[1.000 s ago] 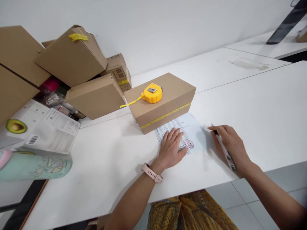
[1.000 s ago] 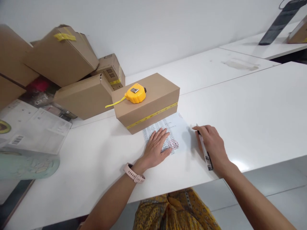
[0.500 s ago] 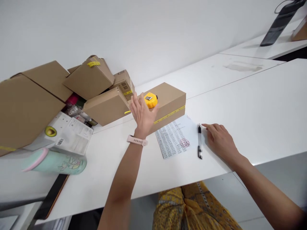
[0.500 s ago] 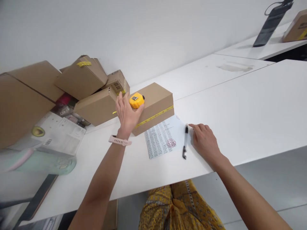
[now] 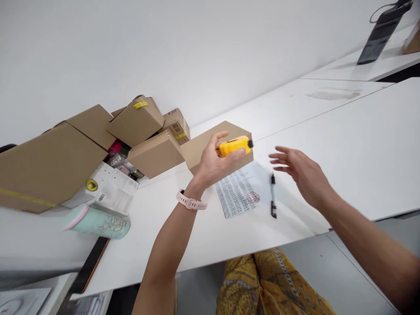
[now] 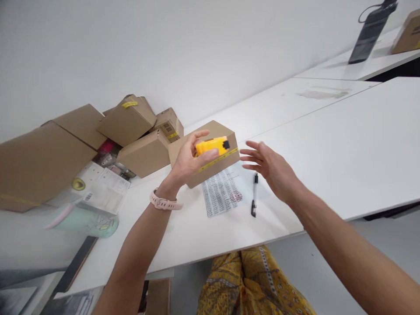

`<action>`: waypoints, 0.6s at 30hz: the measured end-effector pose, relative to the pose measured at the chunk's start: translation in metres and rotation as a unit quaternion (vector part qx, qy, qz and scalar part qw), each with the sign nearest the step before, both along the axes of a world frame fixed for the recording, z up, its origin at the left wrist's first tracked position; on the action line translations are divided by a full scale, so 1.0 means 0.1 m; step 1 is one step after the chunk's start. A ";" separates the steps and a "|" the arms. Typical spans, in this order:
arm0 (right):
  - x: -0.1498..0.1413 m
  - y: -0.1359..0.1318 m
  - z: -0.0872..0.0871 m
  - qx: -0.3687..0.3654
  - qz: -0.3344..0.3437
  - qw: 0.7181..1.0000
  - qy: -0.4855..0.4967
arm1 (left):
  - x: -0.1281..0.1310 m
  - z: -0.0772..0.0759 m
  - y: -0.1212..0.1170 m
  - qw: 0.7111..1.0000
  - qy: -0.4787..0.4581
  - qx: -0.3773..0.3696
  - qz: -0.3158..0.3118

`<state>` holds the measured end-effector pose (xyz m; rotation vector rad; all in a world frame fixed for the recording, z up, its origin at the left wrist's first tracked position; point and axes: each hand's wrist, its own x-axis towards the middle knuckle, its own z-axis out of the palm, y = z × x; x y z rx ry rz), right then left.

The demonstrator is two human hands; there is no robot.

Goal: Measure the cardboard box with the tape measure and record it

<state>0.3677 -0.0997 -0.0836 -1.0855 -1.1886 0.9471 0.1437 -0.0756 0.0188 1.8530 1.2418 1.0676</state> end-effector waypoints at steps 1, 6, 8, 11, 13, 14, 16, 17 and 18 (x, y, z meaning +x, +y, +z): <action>-0.02 0.03 0.18 -0.026 0.085 0.994 0.065 | 0.05 0.06 -0.06 0.999 -0.007 -0.022 -0.024; -0.08 0.18 0.76 -0.100 0.239 0.959 0.117 | 0.06 0.17 -0.15 0.998 -0.021 -0.050 -0.022; -0.14 0.22 0.84 -0.110 0.223 0.963 0.106 | -0.02 0.14 -0.14 0.996 -0.049 -0.068 -0.018; -0.30 0.27 0.88 -0.121 0.257 0.956 0.078 | -0.12 0.08 -0.14 0.993 -0.080 -0.087 -0.019; -0.40 0.31 0.89 -0.132 0.290 0.946 0.058 | -0.18 0.05 -0.16 0.992 -0.079 -0.095 -0.015; -0.43 0.32 0.90 -0.137 0.294 0.945 0.050 | -0.22 0.05 -0.18 0.992 -0.076 -0.101 -0.014; -0.45 0.34 0.93 -0.136 0.284 0.948 0.035 | -0.31 0.05 -0.22 0.991 -0.071 -0.112 -0.013; -0.44 0.36 0.95 -0.132 0.281 0.950 0.026 | -0.38 0.05 -0.24 0.991 -0.075 -0.113 -0.013; -0.40 0.39 0.98 -0.125 0.281 0.951 0.019 | -0.46 0.06 -0.25 0.990 -0.083 -0.111 -0.013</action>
